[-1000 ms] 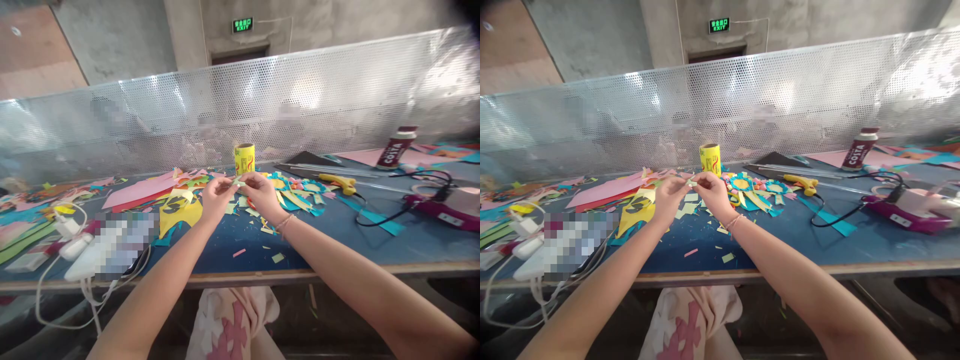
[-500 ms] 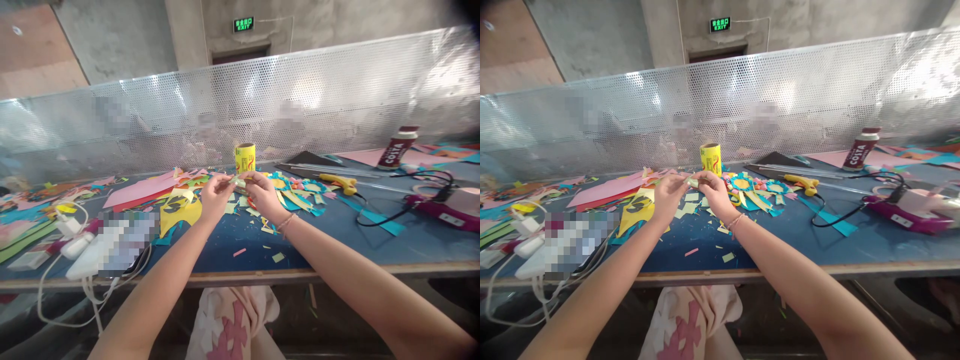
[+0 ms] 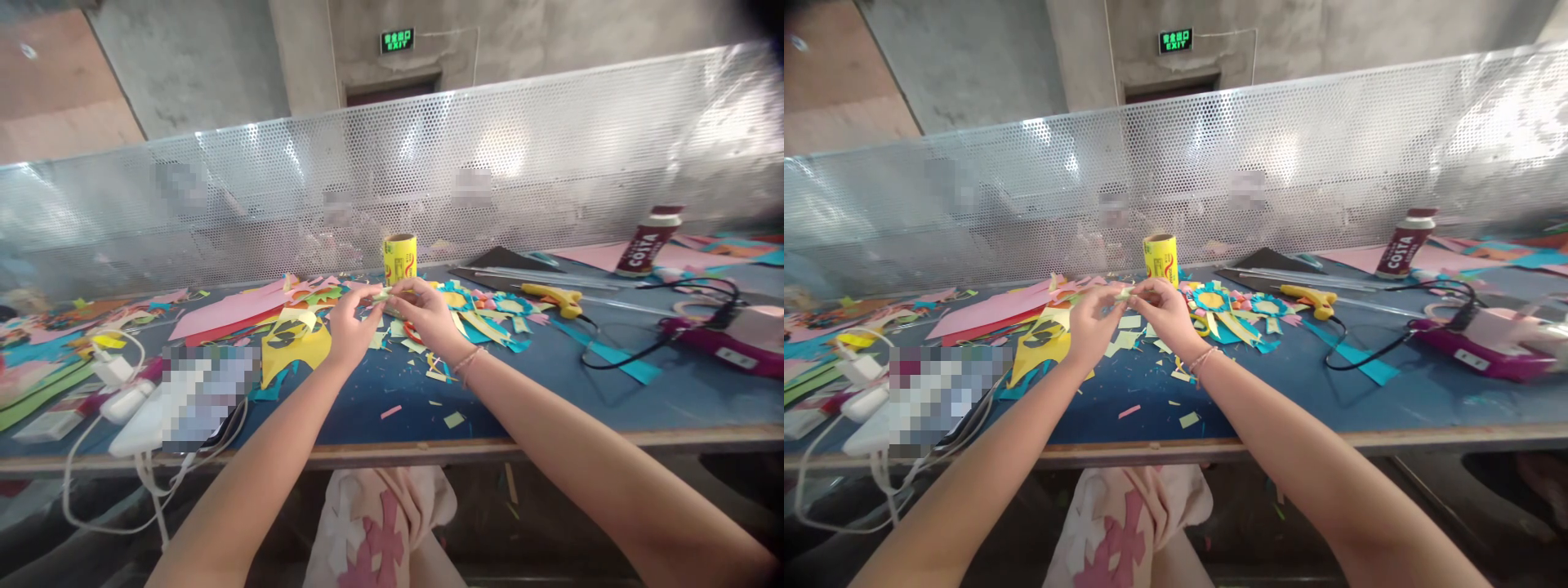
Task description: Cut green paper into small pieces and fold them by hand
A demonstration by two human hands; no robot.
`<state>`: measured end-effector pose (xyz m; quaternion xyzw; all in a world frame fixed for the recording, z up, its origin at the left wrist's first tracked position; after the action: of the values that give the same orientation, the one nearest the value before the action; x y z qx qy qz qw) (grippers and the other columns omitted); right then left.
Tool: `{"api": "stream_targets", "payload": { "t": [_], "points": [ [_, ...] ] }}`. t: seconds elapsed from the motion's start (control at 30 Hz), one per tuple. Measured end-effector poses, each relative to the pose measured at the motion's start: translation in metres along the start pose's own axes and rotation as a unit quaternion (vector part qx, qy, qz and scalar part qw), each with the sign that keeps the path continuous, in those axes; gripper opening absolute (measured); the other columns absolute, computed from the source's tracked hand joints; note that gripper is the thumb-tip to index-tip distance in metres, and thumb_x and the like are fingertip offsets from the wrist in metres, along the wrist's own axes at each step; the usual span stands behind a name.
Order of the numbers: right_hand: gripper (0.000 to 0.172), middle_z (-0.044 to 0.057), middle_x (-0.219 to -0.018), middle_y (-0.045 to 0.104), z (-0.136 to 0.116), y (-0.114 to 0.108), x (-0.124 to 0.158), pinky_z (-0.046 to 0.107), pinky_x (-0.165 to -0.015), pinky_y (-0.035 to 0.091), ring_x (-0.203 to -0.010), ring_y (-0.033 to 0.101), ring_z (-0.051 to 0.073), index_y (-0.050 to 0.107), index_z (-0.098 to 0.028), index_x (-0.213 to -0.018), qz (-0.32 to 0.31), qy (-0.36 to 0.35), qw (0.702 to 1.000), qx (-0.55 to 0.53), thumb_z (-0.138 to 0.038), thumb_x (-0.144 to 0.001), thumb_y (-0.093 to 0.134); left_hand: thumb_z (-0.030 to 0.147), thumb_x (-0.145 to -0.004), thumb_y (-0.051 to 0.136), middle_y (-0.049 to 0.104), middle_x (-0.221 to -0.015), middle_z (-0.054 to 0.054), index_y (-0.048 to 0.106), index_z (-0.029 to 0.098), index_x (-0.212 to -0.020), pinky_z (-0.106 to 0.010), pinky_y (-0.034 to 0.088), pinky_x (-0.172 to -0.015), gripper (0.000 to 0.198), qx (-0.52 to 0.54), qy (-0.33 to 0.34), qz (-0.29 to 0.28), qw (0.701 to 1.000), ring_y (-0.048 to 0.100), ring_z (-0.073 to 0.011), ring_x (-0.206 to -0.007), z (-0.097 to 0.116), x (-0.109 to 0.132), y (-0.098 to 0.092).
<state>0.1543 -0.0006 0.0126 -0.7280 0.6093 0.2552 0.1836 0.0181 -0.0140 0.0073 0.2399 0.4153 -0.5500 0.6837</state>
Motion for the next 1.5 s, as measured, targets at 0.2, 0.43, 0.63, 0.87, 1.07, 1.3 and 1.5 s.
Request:
{"api": "stream_targets", "payload": {
  "t": [0.2, 0.43, 0.63, 0.87, 1.07, 1.3, 1.5],
  "points": [
    [0.025, 0.002, -0.079, 0.063, 0.001, -0.002, -0.001, 0.031, -0.076, 0.050, -0.077, 0.061, 0.014, 0.058, -0.019, -0.077, -0.015, 0.034, 0.999, -0.013, -0.037, -0.065, 0.070, 0.026, -0.075, 0.061, 0.066, -0.097, -0.007, 0.063, 0.021, -0.090, -0.033, 0.051, -0.079, 0.016, 0.009, 0.008, -0.006, 1.000, 0.061, -0.0175, -0.091, 0.000, -0.001, 0.000],
    [0.021, 0.003, -0.087, 0.063, -0.001, -0.004, -0.002, 0.032, -0.076, 0.051, -0.079, 0.061, 0.014, 0.058, -0.020, -0.079, -0.023, 0.004, 0.999, 0.028, -0.036, -0.068, 0.068, 0.029, -0.072, 0.064, 0.067, -0.099, -0.008, 0.063, 0.020, -0.089, -0.034, 0.051, -0.078, 0.019, 0.073, -0.062, -0.007, 0.995, 0.063, -0.0170, -0.087, -0.001, -0.002, -0.001],
    [0.023, 0.004, -0.091, 0.061, 0.000, -0.004, -0.002, 0.031, -0.072, 0.051, -0.079, 0.062, 0.014, 0.057, -0.021, -0.082, -0.029, -0.009, 0.999, 0.029, -0.037, -0.069, 0.067, 0.028, -0.066, 0.068, 0.067, -0.097, -0.008, 0.062, 0.019, -0.082, -0.034, 0.050, -0.079, 0.019, 0.144, -0.125, 0.006, 0.982, 0.063, -0.0165, -0.086, -0.007, -0.005, 0.002],
    [0.022, 0.005, -0.095, 0.060, 0.002, -0.003, -0.002, 0.029, -0.072, 0.051, -0.079, 0.062, 0.014, 0.057, -0.020, -0.082, -0.020, -0.026, 0.999, 0.042, -0.035, -0.069, 0.067, 0.027, -0.061, 0.072, 0.066, -0.102, -0.009, 0.064, 0.016, -0.081, -0.034, 0.049, -0.080, 0.024, 0.211, -0.208, 0.022, 0.955, 0.062, -0.0174, -0.089, -0.015, -0.004, 0.007],
    [0.026, 0.002, -0.082, 0.062, 0.003, -0.004, -0.004, 0.026, -0.066, 0.052, -0.071, 0.059, 0.012, 0.058, -0.021, -0.084, -0.030, 0.062, 0.997, -0.031, -0.041, -0.070, 0.065, 0.029, -0.062, 0.072, 0.067, -0.092, -0.007, 0.064, 0.017, -0.072, -0.032, 0.049, -0.080, 0.018, 0.216, -0.215, 0.002, 0.952, 0.062, -0.0150, -0.084, -0.015, -0.003, 0.007],
    [0.025, 0.000, -0.069, 0.058, 0.007, -0.010, -0.008, 0.024, -0.060, 0.050, -0.062, 0.055, 0.009, 0.056, -0.018, -0.069, -0.092, 0.162, 0.975, -0.124, -0.038, -0.065, 0.070, 0.030, -0.058, 0.075, 0.066, -0.075, -0.001, 0.063, 0.018, -0.071, -0.029, 0.051, -0.072, 0.022, 0.253, -0.245, -0.055, 0.934, 0.061, -0.0107, -0.068, -0.019, -0.003, 0.007],
    [0.024, -0.001, -0.064, 0.056, 0.004, -0.010, -0.008, 0.022, -0.055, 0.048, -0.058, 0.053, 0.008, 0.055, -0.017, -0.068, -0.086, 0.191, 0.966, -0.150, -0.035, -0.064, 0.071, 0.030, -0.059, 0.076, 0.063, -0.069, 0.001, 0.062, 0.017, -0.072, -0.027, 0.051, -0.070, 0.023, 0.256, -0.246, -0.076, 0.932, 0.060, -0.0091, -0.063, -0.021, -0.003, 0.007]
  ]
}}
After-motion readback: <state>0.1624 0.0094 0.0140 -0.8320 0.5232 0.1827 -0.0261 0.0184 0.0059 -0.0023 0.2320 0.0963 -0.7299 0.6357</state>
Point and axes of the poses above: each hand's wrist, its own x-axis away from the middle knuckle, its own y-axis out of the palm, z = x × y, the point moved 1 cm from there along -x, towards the middle knuckle
